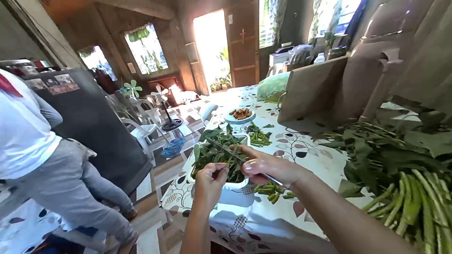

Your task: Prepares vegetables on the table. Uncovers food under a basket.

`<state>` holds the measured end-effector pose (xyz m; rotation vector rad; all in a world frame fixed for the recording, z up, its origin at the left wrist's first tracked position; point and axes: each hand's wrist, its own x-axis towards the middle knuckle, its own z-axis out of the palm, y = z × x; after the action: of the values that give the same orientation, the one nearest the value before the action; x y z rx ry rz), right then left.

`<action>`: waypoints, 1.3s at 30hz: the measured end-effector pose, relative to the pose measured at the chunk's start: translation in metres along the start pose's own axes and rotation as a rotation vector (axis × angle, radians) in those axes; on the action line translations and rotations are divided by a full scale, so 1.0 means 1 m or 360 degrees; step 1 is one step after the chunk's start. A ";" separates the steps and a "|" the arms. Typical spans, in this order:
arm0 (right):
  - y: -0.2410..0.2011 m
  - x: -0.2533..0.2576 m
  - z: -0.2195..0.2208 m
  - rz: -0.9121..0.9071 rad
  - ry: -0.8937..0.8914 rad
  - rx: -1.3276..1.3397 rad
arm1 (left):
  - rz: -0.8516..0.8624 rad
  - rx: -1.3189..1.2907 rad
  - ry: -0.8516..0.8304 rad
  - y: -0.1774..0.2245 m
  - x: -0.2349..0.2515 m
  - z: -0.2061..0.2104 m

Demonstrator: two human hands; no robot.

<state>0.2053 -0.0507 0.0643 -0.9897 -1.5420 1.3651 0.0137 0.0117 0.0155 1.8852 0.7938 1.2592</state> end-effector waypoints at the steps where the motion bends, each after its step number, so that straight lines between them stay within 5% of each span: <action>1: -0.001 -0.002 0.001 -0.0011 0.0041 -0.0012 | 0.0019 0.0048 0.0001 0.000 0.000 0.000; 11: 0.004 -0.018 0.004 0.0014 0.0319 -0.0211 | 0.0281 0.0376 0.0063 0.000 -0.003 0.014; 18: 0.027 -0.014 0.021 0.0131 0.0667 -0.0478 | 0.0147 0.0520 0.0031 0.007 -0.014 0.026; 24: 0.044 -0.036 0.002 0.0190 0.1058 0.0430 | 0.0411 0.0866 -0.0026 0.014 -0.038 0.033; 28: 0.072 -0.075 -0.025 0.0008 0.0529 0.1673 | 0.0363 0.0706 0.0085 0.004 -0.030 0.018; 31: 0.076 -0.089 -0.018 -0.0135 0.0337 0.1845 | 0.0190 0.0488 0.0071 -0.001 -0.021 0.023; 34: 0.072 -0.089 -0.014 -0.0228 0.0237 0.1566 | 0.0037 0.0309 -0.0009 -0.001 -0.017 0.032; 39: 0.042 -0.068 -0.002 -0.0176 0.0324 0.0461 | 0.0103 0.0211 -0.0096 0.005 -0.014 0.039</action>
<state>0.2324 -0.1097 0.0167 -0.8230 -1.1910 1.3216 0.0456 -0.0111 0.0024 2.0597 0.8078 1.2086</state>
